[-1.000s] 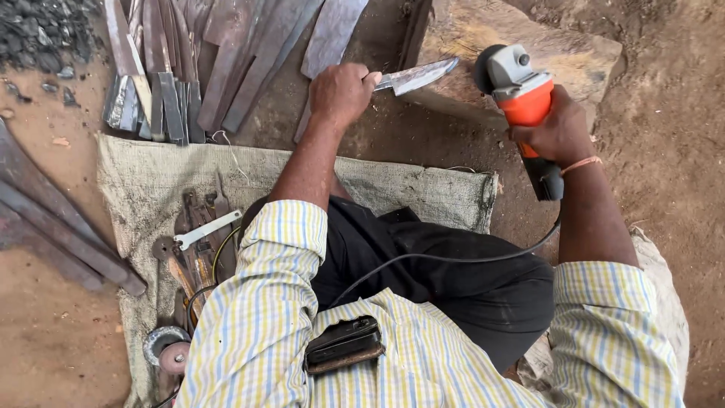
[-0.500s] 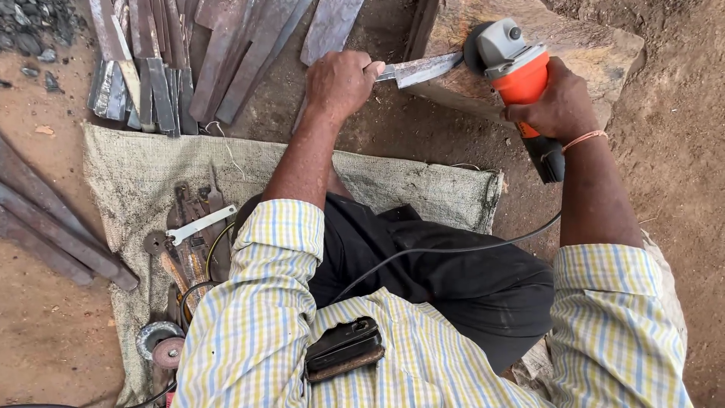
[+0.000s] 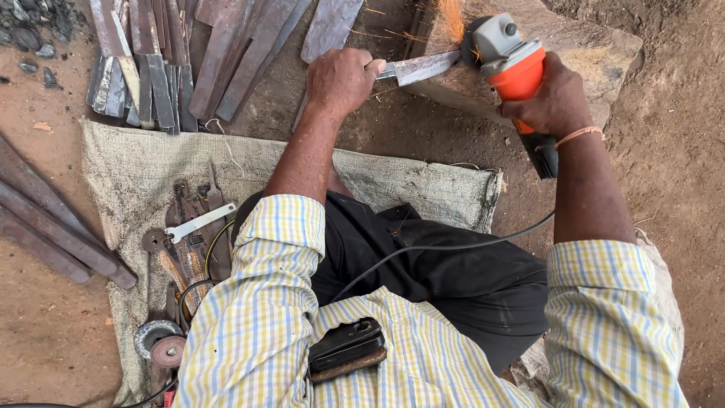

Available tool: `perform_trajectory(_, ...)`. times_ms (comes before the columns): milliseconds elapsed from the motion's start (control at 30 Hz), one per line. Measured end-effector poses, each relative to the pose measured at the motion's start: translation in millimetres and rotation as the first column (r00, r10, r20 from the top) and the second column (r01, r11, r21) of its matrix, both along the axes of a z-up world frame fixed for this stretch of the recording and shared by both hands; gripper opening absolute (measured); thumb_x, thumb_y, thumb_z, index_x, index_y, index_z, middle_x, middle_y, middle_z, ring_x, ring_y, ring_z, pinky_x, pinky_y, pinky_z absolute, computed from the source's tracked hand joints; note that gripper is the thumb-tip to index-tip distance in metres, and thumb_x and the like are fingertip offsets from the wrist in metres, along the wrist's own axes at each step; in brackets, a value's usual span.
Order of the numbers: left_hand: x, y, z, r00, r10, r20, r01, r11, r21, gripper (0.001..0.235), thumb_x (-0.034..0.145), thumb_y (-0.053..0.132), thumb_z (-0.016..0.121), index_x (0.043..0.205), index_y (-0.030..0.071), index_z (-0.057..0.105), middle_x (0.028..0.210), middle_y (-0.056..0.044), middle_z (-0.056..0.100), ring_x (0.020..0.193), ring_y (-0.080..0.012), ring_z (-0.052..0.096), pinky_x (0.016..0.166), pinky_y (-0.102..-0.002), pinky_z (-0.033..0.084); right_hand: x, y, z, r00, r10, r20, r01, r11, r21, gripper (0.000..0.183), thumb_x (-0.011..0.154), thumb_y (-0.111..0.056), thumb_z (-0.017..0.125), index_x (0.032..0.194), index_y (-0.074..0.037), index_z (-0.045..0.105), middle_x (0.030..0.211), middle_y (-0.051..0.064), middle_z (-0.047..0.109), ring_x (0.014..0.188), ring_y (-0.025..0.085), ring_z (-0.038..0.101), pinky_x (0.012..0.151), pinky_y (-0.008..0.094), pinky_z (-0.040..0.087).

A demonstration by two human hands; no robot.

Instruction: Grinding and sharpening metal blades using an angle grinder.

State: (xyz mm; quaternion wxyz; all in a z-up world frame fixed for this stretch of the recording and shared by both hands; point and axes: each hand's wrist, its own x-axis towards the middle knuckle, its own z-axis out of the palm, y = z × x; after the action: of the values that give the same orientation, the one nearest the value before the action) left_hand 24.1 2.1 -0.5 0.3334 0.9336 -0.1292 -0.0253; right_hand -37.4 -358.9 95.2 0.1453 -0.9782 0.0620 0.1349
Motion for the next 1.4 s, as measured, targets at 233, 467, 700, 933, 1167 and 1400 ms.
perform_trajectory(233, 3, -1, -4, 0.999, -0.001, 0.038, 0.001, 1.0, 0.003, 0.037, 0.097, 0.045, 0.069, 0.077, 0.015, 0.078, 0.053, -0.002, 0.061, 0.046, -0.017, 0.057, 0.048, -0.044, 0.048, -5, 22, 20, 0.998, -0.006, -0.067, -0.002, 0.993, -0.121, 0.083, 0.067, -0.032, 0.097, 0.128, 0.004, 0.055, 0.106, 0.028, 0.072, 0.094, 0.037, 0.073, 0.085, 0.044, 0.062)
perform_trajectory(467, 2, -1, 0, 1.0, -0.004, 0.016, 0.004, 1.0, 0.011, 0.038, 0.097, 0.046, 0.069, 0.078, 0.015, 0.078, 0.053, -0.003, 0.061, 0.046, -0.018, 0.058, 0.048, -0.044, 0.048, -1, 12, 13, 1.0, -0.003, 0.017, 0.004, 0.995, -0.098, 0.081, 0.068, -0.034, 0.096, 0.127, 0.004, 0.056, 0.11, 0.027, 0.071, 0.097, 0.039, 0.072, 0.087, 0.045, 0.061)
perform_trajectory(700, -1, -1, 14, 0.995, -0.004, -0.098, 0.005, 1.0, 0.01, 0.038, 0.099, 0.045, 0.066, 0.079, 0.015, 0.076, 0.057, -0.005, 0.064, 0.049, -0.0187, 0.059, 0.051, -0.044, 0.048, -6, 28, 17, 0.998, -0.025, -0.052, 0.02, 0.995, -0.095, 0.084, 0.068, -0.031, 0.094, 0.133, 0.005, 0.054, 0.112, 0.028, 0.071, 0.099, 0.038, 0.073, 0.09, 0.043, 0.062)
perform_trajectory(933, 0, -3, 16, 0.988, -0.004, -0.154, 0.007, 1.0, 0.021, 0.041, 0.099, 0.047, 0.065, 0.078, 0.014, 0.076, 0.061, -0.004, 0.065, 0.055, -0.0195, 0.061, 0.055, -0.044, 0.049, -10, 38, 13, 0.982, -0.108, -0.156, 0.087, 0.987, -0.135, 0.088, 0.07, -0.029, 0.091, 0.139, 0.005, 0.048, 0.108, 0.028, 0.071, 0.09, 0.039, 0.076, 0.079, 0.043, 0.066)
perform_trajectory(1167, 0, -3, 14, 0.99, -0.002, -0.142, 0.004, 1.0, 0.018, 0.039, 0.098, 0.046, 0.065, 0.078, 0.014, 0.075, 0.062, -0.005, 0.066, 0.056, -0.0204, 0.062, 0.055, -0.045, 0.05, -7, 30, 11, 0.997, -0.061, -0.042, 0.054, 0.987, -0.153, 0.087, 0.067, -0.039, 0.095, 0.129, 0.006, 0.052, 0.109, 0.028, 0.071, 0.099, 0.04, 0.071, 0.088, 0.044, 0.061)
perform_trajectory(1400, -3, -3, 19, 0.986, -0.02, -0.167, 0.024, 1.0, 0.02, 0.041, 0.101, 0.047, 0.064, 0.08, 0.013, 0.076, 0.066, -0.006, 0.067, 0.06, -0.0222, 0.063, 0.062, -0.047, 0.05, -14, 42, 4, 0.996, -0.031, -0.087, 0.015, 0.984, -0.177, 0.089, 0.064, -0.038, 0.094, 0.13, 0.004, 0.051, 0.109, 0.026, 0.071, 0.101, 0.04, 0.071, 0.09, 0.044, 0.06)
